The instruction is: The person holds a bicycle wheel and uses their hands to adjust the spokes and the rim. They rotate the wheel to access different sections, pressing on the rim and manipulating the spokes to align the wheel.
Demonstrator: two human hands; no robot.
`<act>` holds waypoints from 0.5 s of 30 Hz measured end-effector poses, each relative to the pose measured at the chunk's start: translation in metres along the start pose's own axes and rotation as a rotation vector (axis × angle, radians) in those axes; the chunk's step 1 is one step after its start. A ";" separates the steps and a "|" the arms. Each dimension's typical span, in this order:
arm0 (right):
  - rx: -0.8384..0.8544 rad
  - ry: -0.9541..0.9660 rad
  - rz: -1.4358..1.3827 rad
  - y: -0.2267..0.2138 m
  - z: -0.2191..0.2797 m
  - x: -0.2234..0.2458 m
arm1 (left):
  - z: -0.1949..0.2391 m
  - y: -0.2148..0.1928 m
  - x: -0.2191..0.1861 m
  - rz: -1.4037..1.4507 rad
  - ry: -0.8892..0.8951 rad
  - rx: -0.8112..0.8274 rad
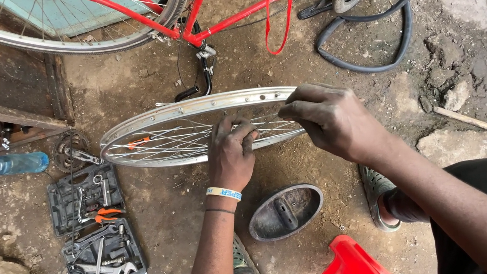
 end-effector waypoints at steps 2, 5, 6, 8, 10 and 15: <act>-0.051 -0.039 -0.071 0.000 0.002 -0.002 | -0.001 0.004 0.004 0.003 -0.002 -0.012; -0.171 0.049 -0.186 -0.009 -0.001 -0.007 | -0.001 0.005 0.007 -0.011 -0.004 -0.030; -0.171 0.048 -0.185 -0.009 0.003 -0.020 | -0.002 0.004 0.006 -0.011 -0.003 -0.030; -0.339 0.193 -0.249 -0.012 0.015 -0.050 | 0.000 -0.001 0.005 0.019 -0.024 -0.072; -0.300 0.303 -0.218 -0.005 0.024 -0.067 | 0.002 -0.003 0.005 0.013 -0.025 -0.075; -0.146 0.659 -0.265 0.035 0.046 -0.087 | 0.005 -0.005 0.001 -0.025 -0.016 -0.105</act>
Point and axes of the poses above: each hand's wrist, its own z-axis away from the middle knuckle, its own y-axis out of the palm, x = y × z, the point moved 3 cm from there along -z, towards the middle knuckle, and after that the axes turned 3 degrees about -z, right-handed, at the moved point
